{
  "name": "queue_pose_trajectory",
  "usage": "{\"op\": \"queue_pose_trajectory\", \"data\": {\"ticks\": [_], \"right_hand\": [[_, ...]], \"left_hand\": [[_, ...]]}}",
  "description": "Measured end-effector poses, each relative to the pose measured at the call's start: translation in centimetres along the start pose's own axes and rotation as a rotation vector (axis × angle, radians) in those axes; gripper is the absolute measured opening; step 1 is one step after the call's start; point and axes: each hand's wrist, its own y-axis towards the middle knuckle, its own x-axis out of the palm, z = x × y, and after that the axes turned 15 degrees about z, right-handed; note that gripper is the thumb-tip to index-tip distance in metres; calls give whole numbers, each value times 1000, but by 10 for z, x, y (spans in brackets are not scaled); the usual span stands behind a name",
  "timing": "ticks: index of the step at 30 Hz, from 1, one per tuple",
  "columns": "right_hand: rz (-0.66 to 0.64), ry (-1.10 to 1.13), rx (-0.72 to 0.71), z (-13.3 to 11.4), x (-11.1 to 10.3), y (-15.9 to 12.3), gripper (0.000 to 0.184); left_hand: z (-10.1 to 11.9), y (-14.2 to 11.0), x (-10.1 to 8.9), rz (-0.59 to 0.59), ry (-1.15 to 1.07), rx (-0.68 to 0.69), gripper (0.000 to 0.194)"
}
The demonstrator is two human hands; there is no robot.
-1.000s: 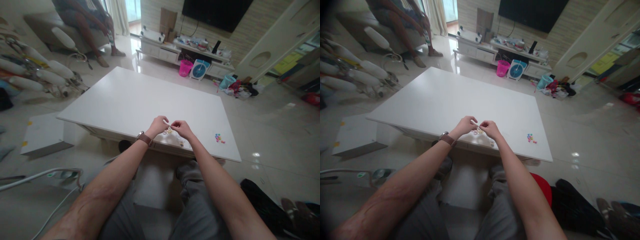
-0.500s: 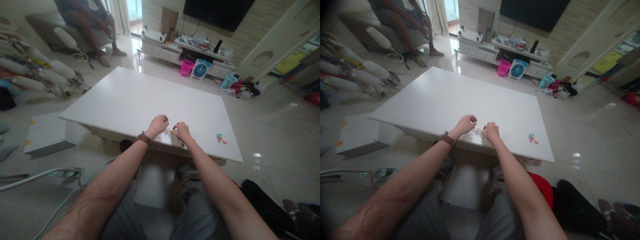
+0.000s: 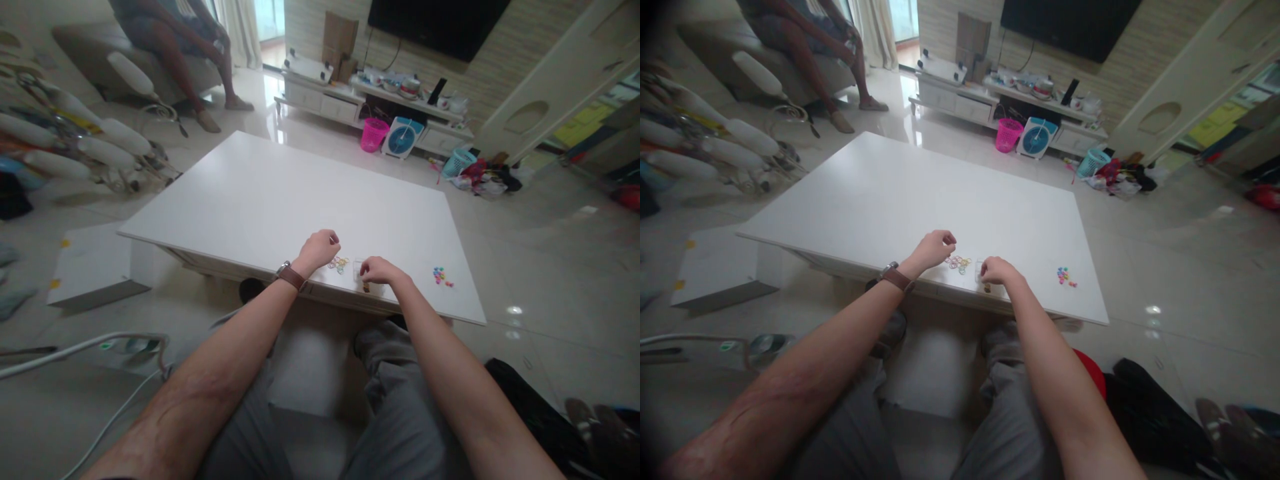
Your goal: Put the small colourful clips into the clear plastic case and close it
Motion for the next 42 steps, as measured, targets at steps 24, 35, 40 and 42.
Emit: {"op": "queue_pose_trajectory", "data": {"ticks": [24, 35, 40, 42], "right_hand": [[68, 76, -30, -10, -7, 0, 14], [256, 100, -69, -29, 24, 15, 11], [382, 78, 32, -25, 24, 16, 18], [436, 69, 98, -18, 18, 16, 23]], "left_hand": [[1, -1, 0, -7, 17, 19, 19], [3, -2, 2, -13, 21, 11, 19], [2, -2, 2, -13, 29, 32, 21], [2, -2, 2, -11, 33, 30, 20]]}}
